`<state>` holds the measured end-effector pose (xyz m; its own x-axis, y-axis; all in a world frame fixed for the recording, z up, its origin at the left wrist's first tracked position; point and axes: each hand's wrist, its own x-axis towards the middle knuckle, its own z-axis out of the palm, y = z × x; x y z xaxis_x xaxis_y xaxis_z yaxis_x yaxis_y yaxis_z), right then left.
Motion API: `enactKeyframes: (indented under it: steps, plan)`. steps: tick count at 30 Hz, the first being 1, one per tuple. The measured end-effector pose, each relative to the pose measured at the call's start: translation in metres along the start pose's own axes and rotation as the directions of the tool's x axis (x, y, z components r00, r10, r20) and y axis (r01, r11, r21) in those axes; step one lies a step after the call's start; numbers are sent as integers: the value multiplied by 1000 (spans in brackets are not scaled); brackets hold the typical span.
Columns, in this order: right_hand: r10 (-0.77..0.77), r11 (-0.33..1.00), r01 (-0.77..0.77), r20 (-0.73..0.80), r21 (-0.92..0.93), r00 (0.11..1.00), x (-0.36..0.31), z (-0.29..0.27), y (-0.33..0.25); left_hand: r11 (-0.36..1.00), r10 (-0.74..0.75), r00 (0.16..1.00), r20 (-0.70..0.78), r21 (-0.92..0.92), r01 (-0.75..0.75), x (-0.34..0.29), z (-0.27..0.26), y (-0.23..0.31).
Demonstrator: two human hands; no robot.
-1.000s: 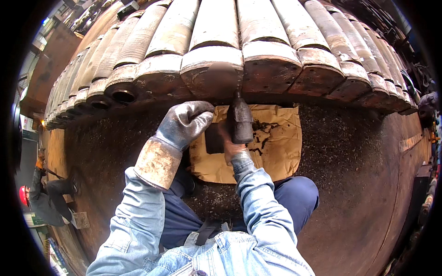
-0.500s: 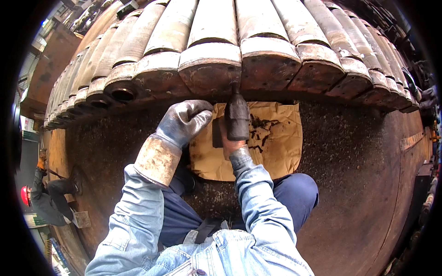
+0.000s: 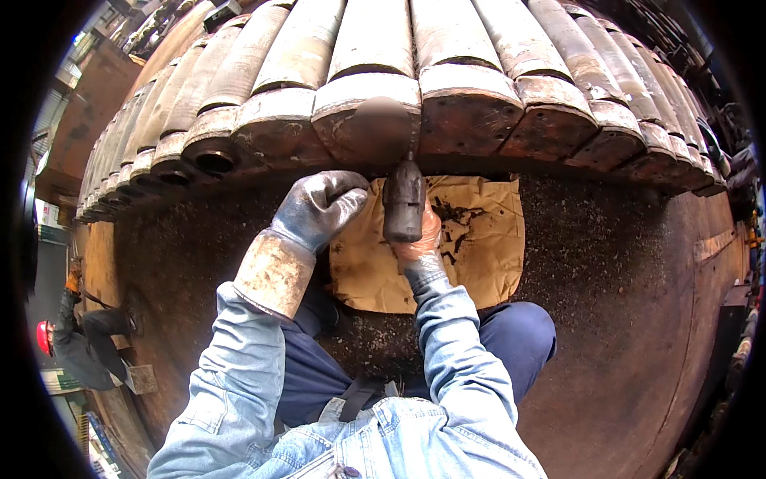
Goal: The person performs maintenance on a heavy machinery track by using a power tool to remove a bolt and then using a hammer to knock out a pin from the track links.
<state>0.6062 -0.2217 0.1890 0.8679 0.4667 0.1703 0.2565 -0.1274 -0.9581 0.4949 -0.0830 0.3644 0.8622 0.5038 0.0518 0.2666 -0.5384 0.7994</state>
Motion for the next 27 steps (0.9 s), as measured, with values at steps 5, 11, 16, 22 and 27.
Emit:
enactKeyframes:
  steps: [5, 11, 16, 22, 27]
  plan:
    - [74, 993, -70, 36, -91, 997, 5, -29, -28, 998, 60, 998, -3, -14, -60, 5, 10, 5]
    - [38, 994, -35, 29, -106, 999, 1, -15, -31, 1000, -6, 1000, -23, -11, 6, -5, -3, -4]
    - [162, 986, -157, 100, -56, 982, 10, -29, -12, 999, -8, 1000, -8, -47, 8, 3, 9, -10]
    - [-228, 967, 240, 142, -80, 963, 19, -15, -2, 999, 19, 999, -27, -48, -21, 4, 7, 1]
    - [-575, 687, 581, 163, -437, 802, 16, -16, -23, 996, -60, 997, 47, -61, 62, 3, 6, 11]
